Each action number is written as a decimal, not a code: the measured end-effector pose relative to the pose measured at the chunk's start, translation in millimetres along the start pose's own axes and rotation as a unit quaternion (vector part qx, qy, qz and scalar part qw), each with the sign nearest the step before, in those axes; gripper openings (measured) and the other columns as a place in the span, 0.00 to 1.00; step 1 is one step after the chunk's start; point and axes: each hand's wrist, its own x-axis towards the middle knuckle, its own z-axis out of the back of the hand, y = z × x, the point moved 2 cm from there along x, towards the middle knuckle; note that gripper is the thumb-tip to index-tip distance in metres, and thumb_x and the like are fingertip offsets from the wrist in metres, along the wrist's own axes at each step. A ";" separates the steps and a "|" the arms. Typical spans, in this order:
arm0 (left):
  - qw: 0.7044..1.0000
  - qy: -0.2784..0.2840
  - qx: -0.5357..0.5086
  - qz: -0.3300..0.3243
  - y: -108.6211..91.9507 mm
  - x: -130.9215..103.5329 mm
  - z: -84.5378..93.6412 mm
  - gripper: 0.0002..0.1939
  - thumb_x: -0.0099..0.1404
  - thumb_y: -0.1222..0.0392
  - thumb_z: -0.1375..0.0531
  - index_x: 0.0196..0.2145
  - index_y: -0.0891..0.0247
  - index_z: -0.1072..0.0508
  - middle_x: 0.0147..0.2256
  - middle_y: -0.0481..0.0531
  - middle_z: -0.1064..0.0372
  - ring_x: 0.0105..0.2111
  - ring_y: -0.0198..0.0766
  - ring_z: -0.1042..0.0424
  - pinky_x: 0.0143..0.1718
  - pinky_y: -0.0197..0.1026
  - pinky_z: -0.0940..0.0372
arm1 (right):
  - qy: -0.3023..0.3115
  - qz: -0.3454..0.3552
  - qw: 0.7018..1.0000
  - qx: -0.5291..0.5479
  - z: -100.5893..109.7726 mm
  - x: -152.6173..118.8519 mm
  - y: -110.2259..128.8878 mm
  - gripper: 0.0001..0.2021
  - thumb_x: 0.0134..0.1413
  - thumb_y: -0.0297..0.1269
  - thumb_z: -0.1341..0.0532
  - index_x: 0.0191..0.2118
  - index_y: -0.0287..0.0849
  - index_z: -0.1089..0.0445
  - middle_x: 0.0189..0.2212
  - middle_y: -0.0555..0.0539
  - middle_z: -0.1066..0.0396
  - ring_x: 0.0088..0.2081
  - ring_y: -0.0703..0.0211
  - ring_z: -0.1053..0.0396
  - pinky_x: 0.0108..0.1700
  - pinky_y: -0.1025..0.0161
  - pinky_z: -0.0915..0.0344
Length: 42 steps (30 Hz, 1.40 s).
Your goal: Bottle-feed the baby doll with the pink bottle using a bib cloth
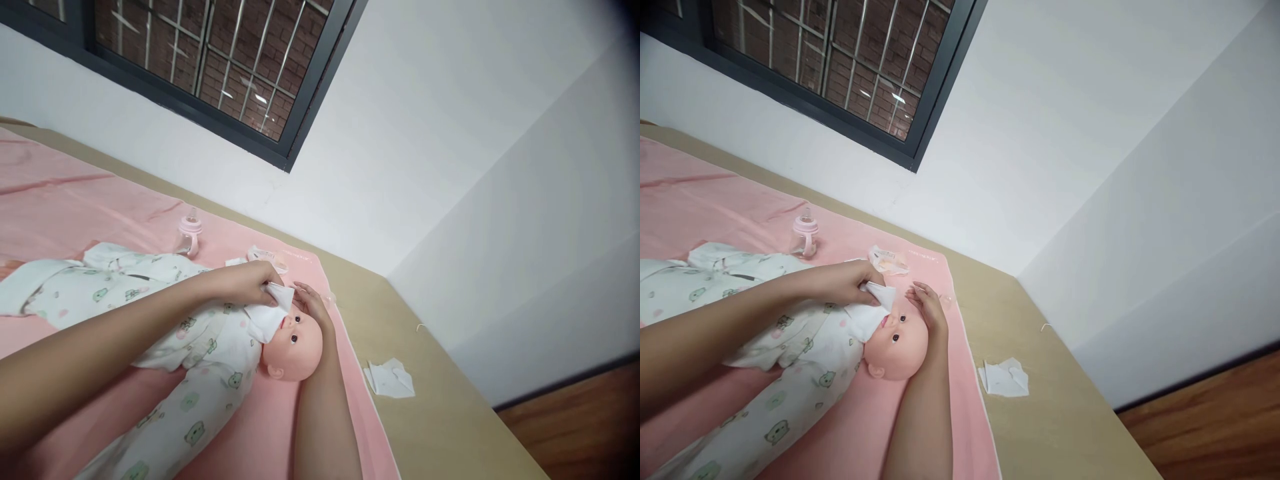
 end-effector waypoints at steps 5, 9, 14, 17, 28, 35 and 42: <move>0.998 0.069 -0.007 0.003 -7.2 -3.9 -2.7 0.08 0.55 0.61 0.43 0.23 0.64 0.38 0.21 0.43 0.45 0.22 0.31 0.44 0.23 0.35 0.51 | 0.003 -0.009 0.999 -0.035 1.1 1.2 2.7 0.18 0.40 0.40 0.31 0.41 0.41 0.29 0.36 0.45 0.25 0.43 0.56 0.28 0.49 0.59 0.32; 0.998 0.062 0.012 0.023 -6.2 -3.0 -6.0 0.08 0.55 0.61 0.44 0.22 0.64 0.39 0.21 0.44 0.44 0.22 0.32 0.43 0.22 0.35 0.51 | -0.005 -0.007 0.999 -0.046 2.7 3.5 2.9 0.18 0.40 0.39 0.31 0.41 0.42 0.29 0.34 0.45 0.25 0.44 0.54 0.28 0.50 0.57 0.32; 0.998 0.053 0.009 0.014 -4.7 -2.1 -7.1 0.07 0.55 0.61 0.45 0.22 0.64 0.39 0.20 0.44 0.44 0.22 0.32 0.43 0.22 0.35 0.51 | 0.000 -0.001 0.999 -0.047 3.3 4.6 0.4 0.19 0.41 0.40 0.31 0.42 0.42 0.29 0.34 0.45 0.25 0.44 0.54 0.28 0.50 0.57 0.31; 0.999 0.039 0.015 0.014 -5.9 -1.4 -6.3 0.07 0.54 0.61 0.45 0.21 0.64 0.40 0.20 0.44 0.43 0.22 0.32 0.42 0.23 0.34 0.50 | -0.007 0.005 0.999 -0.043 2.6 3.9 -0.1 0.19 0.41 0.40 0.31 0.42 0.42 0.29 0.35 0.44 0.24 0.43 0.54 0.28 0.49 0.58 0.31; 0.999 0.017 0.023 0.043 -16.3 -4.0 -3.6 0.06 0.53 0.63 0.45 0.20 0.63 0.40 0.20 0.45 0.40 0.20 0.33 0.42 0.22 0.34 0.51 | -0.005 0.001 0.999 -0.050 4.2 5.2 0.1 0.17 0.42 0.39 0.32 0.41 0.43 0.28 0.36 0.45 0.25 0.43 0.55 0.28 0.49 0.58 0.31; 0.998 0.024 0.024 0.046 -16.0 -2.6 -4.0 0.08 0.54 0.64 0.45 0.20 0.63 0.42 0.19 0.45 0.42 0.20 0.32 0.42 0.22 0.35 0.52 | -0.006 -0.003 0.999 -0.044 1.8 6.2 0.6 0.17 0.41 0.39 0.32 0.40 0.42 0.28 0.35 0.45 0.24 0.42 0.56 0.28 0.49 0.58 0.31; 0.998 -0.001 0.058 0.039 -9.1 0.3 -3.3 0.10 0.54 0.63 0.45 0.19 0.63 0.44 0.19 0.44 0.47 0.21 0.32 0.46 0.23 0.36 0.53 | -0.014 0.007 0.999 -0.046 1.2 5.1 -1.9 0.19 0.40 0.38 0.31 0.42 0.43 0.29 0.36 0.45 0.24 0.42 0.54 0.27 0.48 0.57 0.30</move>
